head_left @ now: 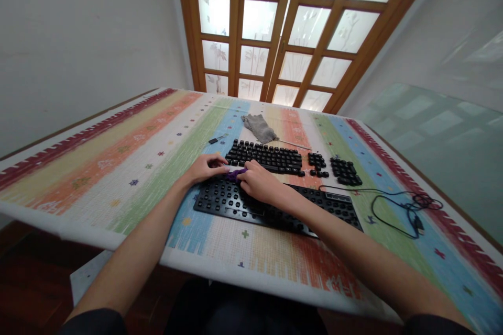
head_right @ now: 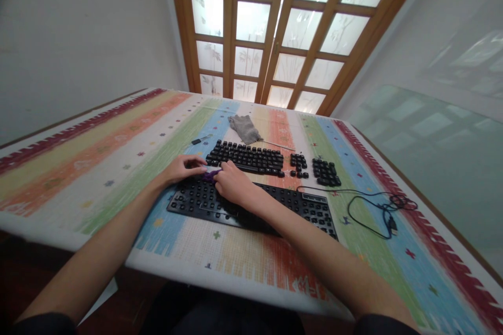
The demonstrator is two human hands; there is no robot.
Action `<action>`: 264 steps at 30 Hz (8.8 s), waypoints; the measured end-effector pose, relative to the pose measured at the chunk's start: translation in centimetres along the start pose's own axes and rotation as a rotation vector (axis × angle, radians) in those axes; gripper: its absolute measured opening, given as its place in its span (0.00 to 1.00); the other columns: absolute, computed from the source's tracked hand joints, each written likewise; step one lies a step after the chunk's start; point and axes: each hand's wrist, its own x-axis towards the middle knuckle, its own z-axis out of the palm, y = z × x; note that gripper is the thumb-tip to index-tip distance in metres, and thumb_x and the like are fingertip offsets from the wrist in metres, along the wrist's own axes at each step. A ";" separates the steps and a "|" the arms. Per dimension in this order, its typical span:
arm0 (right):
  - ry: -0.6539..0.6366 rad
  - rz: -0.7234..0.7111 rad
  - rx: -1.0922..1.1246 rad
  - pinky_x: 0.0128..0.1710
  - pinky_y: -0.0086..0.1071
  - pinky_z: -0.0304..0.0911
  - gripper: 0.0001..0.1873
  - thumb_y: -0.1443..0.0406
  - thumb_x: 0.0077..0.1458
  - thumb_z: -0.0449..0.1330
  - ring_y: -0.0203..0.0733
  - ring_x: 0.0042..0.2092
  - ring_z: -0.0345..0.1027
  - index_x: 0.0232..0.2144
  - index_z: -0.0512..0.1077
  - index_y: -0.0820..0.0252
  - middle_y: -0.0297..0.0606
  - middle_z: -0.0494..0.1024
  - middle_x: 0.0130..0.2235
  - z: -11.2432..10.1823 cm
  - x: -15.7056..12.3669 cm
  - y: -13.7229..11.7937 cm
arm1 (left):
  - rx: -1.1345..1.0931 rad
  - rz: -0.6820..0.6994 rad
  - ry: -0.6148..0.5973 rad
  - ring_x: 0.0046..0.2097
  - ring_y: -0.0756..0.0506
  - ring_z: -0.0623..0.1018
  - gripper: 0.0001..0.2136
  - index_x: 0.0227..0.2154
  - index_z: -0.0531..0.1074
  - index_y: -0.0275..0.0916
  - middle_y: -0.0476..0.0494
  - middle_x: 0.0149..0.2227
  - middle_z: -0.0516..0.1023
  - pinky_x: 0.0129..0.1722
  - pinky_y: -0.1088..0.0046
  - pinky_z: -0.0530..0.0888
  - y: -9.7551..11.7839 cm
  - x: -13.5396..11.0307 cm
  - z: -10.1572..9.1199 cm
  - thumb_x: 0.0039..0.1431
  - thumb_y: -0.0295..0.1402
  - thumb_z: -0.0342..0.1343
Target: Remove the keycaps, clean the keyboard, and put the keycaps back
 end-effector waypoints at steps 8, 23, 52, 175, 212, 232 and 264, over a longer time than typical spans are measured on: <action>0.042 -0.048 0.024 0.47 0.38 0.59 0.13 0.72 0.61 0.52 0.46 0.44 0.61 0.42 0.76 0.68 0.49 0.70 0.41 0.3 -0.8 0.3 | 0.084 0.025 -0.060 0.36 0.45 0.78 0.20 0.37 0.79 0.38 0.45 0.32 0.81 0.39 0.69 0.74 0.6 -0.2 0.4 0.44 0.48 0.67; 0.075 -0.072 -0.001 0.45 0.37 0.60 0.12 0.70 0.62 0.50 0.44 0.43 0.62 0.44 0.72 0.67 0.48 0.69 0.43 1.3 -1.1 1.1 | 0.120 -0.001 -0.077 0.39 0.42 0.79 0.19 0.36 0.80 0.39 0.44 0.36 0.82 0.43 0.67 0.75 1.2 -0.3 0.6 0.47 0.49 0.65; -0.004 0.016 -0.052 0.33 0.31 0.57 0.14 0.65 0.65 0.52 0.41 0.37 0.69 0.48 0.73 0.59 0.44 0.73 0.42 0.0 -1.5 1.4 | 0.316 0.331 -0.075 0.44 0.43 0.75 0.08 0.35 0.81 0.46 0.44 0.40 0.78 0.50 0.62 0.71 2.6 -1.5 1.7 0.58 0.39 0.59; 0.282 0.315 0.432 0.37 0.32 0.61 0.09 0.70 0.51 0.61 0.40 0.36 0.69 0.37 0.76 0.60 0.39 0.78 0.37 -1.6 -18.8 12.2 | 0.666 0.604 -0.387 0.59 0.37 0.67 0.18 0.53 0.73 0.44 0.39 0.58 0.69 0.58 0.55 0.64 12.5 2.2 14.9 0.65 0.44 0.51; 0.426 0.677 0.593 0.38 0.35 0.61 0.08 0.64 0.47 0.60 0.43 0.35 0.70 0.30 0.77 0.60 0.37 0.79 0.31 0.1 -22.5 13.0 | 0.691 0.656 -0.415 0.55 0.38 0.69 0.18 0.51 0.73 0.41 0.39 0.54 0.71 0.56 0.56 0.65 14.3 3.9 18.8 0.65 0.44 0.51; 0.555 0.417 0.677 0.42 0.35 0.64 0.07 0.64 0.55 0.61 0.42 0.39 0.72 0.37 0.76 0.58 0.36 0.79 0.36 -1.8 -19.3 7.5 | 0.411 0.744 -0.208 0.33 0.47 0.71 0.03 0.29 0.67 0.37 0.46 0.29 0.72 0.34 0.72 0.68 14.4 2.4 16.2 0.52 0.24 0.52; 0.146 0.038 0.276 0.34 0.31 0.59 0.15 0.66 0.59 0.55 0.41 0.35 0.66 0.44 0.78 0.56 0.40 0.73 0.35 1.7 1.5 -2.1 | 0.616 0.354 0.100 0.41 0.43 0.79 0.15 0.36 0.80 0.43 0.41 0.39 0.80 0.45 0.64 0.77 2.1 -7.0 -2.6 0.63 0.37 0.47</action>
